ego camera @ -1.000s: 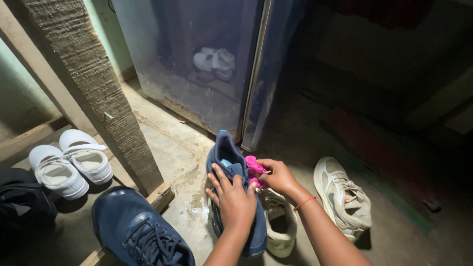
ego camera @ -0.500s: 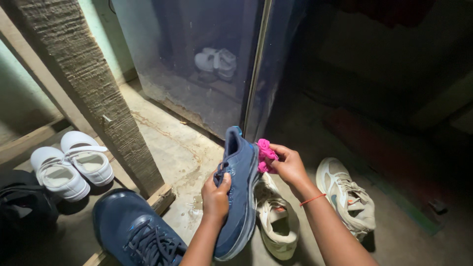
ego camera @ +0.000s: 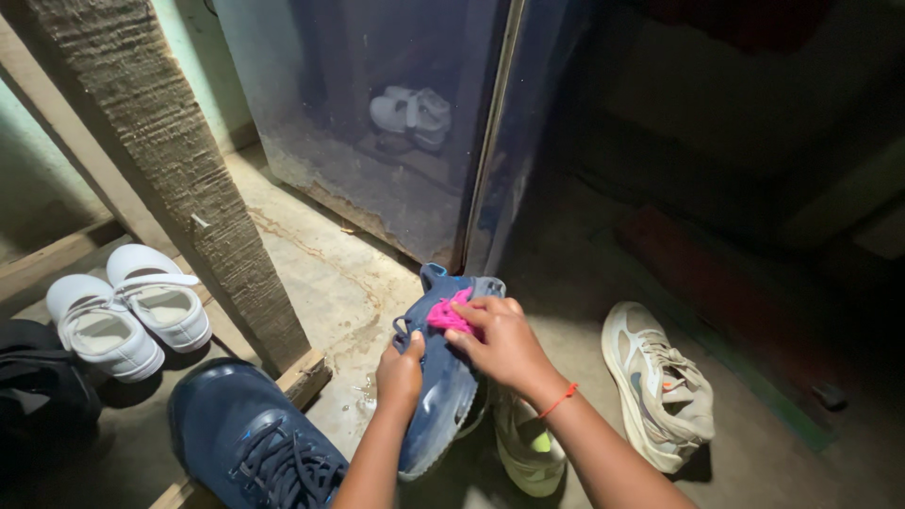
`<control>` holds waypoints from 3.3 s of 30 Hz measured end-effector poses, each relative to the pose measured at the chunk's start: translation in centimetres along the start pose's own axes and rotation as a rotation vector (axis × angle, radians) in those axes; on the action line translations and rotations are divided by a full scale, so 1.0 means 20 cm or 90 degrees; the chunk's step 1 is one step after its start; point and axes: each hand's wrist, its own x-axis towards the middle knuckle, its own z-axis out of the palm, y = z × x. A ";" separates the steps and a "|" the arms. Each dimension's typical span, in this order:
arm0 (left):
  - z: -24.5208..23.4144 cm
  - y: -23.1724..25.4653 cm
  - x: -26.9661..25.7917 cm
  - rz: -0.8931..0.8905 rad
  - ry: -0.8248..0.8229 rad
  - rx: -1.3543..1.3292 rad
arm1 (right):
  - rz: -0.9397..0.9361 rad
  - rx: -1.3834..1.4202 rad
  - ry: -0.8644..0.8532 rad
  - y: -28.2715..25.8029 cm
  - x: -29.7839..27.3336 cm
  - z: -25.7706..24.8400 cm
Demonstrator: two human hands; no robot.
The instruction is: The person scrubs a blue sneaker with a pink cloth, repeatedly dipping the cloth into a small metal bowl of water. They clean the upper, sides, and sole of the shoe, rotating it to reach different areas.
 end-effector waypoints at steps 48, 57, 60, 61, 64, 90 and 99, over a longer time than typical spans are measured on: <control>-0.09 0.21 -0.21 -0.062 0.080 0.077 | 0.031 -0.005 -0.056 -0.05 0.08 0.02; -0.08 0.32 -0.25 0.099 0.150 0.231 | -0.061 -0.033 -0.156 -0.07 0.03 -0.12; -0.05 0.34 -0.24 0.196 0.161 0.240 | -0.053 -0.017 -0.138 -0.02 0.03 -0.13; -0.03 0.35 -0.23 0.178 0.141 0.230 | -0.048 -0.016 -0.129 -0.01 0.04 -0.13; -0.03 0.34 -0.19 0.111 0.082 0.224 | -0.051 -0.057 -0.072 0.04 0.10 -0.06; -0.27 0.39 -0.31 0.152 0.038 0.225 | -0.070 0.060 -0.091 -0.21 -0.08 -0.08; -0.26 0.30 -0.32 0.134 0.012 0.209 | -0.091 -0.010 -0.039 -0.21 0.07 -0.02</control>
